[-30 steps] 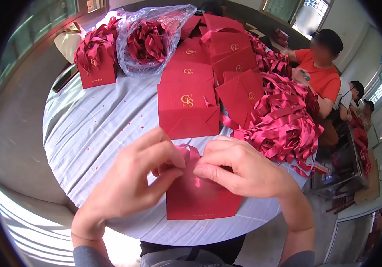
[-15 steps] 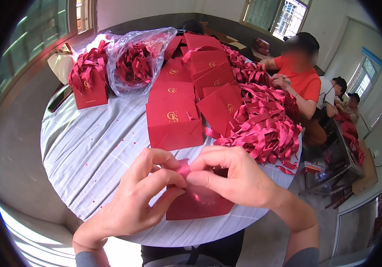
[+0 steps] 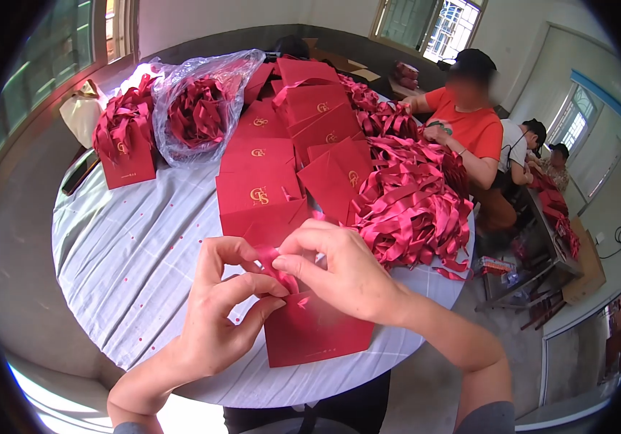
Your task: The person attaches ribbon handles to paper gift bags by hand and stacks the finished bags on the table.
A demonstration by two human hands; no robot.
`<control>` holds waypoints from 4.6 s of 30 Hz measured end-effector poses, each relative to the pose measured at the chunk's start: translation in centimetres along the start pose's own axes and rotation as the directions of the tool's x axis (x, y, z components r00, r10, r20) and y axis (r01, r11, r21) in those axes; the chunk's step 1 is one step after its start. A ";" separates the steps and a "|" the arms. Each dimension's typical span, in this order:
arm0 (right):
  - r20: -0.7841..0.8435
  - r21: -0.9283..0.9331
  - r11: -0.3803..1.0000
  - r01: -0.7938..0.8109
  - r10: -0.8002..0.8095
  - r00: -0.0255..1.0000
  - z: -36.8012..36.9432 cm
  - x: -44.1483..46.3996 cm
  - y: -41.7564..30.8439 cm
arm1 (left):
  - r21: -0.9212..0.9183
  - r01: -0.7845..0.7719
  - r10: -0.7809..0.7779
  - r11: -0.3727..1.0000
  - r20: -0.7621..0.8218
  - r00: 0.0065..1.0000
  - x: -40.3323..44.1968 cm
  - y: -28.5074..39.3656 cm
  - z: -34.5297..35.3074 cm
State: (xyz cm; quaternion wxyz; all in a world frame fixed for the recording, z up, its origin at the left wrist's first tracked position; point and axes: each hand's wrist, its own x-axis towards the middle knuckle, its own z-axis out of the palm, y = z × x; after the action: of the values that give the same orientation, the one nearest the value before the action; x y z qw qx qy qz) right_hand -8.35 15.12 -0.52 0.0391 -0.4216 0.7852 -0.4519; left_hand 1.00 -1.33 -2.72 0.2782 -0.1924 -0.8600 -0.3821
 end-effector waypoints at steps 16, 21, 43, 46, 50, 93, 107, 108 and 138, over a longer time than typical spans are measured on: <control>0.404 -0.044 0.983 -0.180 0.183 0.896 -2.1 1.5 1.3 | -0.048 0.069 -0.070 0.996 -0.022 0.997 -0.2 0.2 0.5; 0.546 0.081 0.953 -0.293 0.204 0.813 -1.4 1.9 1.8 | -0.047 0.060 -0.060 0.997 -0.011 0.998 -0.3 0.0 0.6; -0.018 0.629 0.773 -0.085 0.124 0.992 0.1 2.0 2.1 | -0.659 0.374 -0.338 0.652 0.188 0.922 -1.2 -2.4 3.3; -0.023 0.634 0.770 -0.074 0.115 0.993 0.1 2.6 2.0 | -0.665 0.387 -0.342 0.639 0.206 0.917 -1.3 -2.5 3.7; -0.046 0.654 0.753 -0.077 0.141 0.989 0.4 3.1 2.3 | -0.661 0.386 -0.338 0.644 0.207 0.918 -1.5 -2.9 4.1; -0.042 -0.230 0.910 -0.344 0.344 0.938 -2.7 -0.6 7.6 | -0.762 0.469 -0.538 0.447 0.190 0.821 0.3 -5.0 3.1; 0.199 0.603 0.704 -0.375 0.323 0.925 -1.1 -0.4 7.9 | -0.711 0.490 -0.521 0.505 0.202 0.830 -0.1 -4.6 3.8; 0.159 0.606 0.712 -0.354 0.327 0.931 -1.1 -0.4 7.7 | -0.709 0.491 -0.522 0.506 0.201 0.829 -0.2 -4.7 3.8; -0.531 0.052 0.995 0.085 -0.045 0.846 2.6 -0.5 9.1 | -0.577 0.571 -0.571 0.584 0.208 0.794 -0.1 -3.7 4.5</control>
State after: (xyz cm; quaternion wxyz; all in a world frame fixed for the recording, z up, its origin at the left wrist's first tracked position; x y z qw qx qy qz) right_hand -12.55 15.87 -8.96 -0.1782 -0.3054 0.7339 -0.5800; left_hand -2.45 -0.21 -7.31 0.0628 0.0146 -0.7030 -0.7083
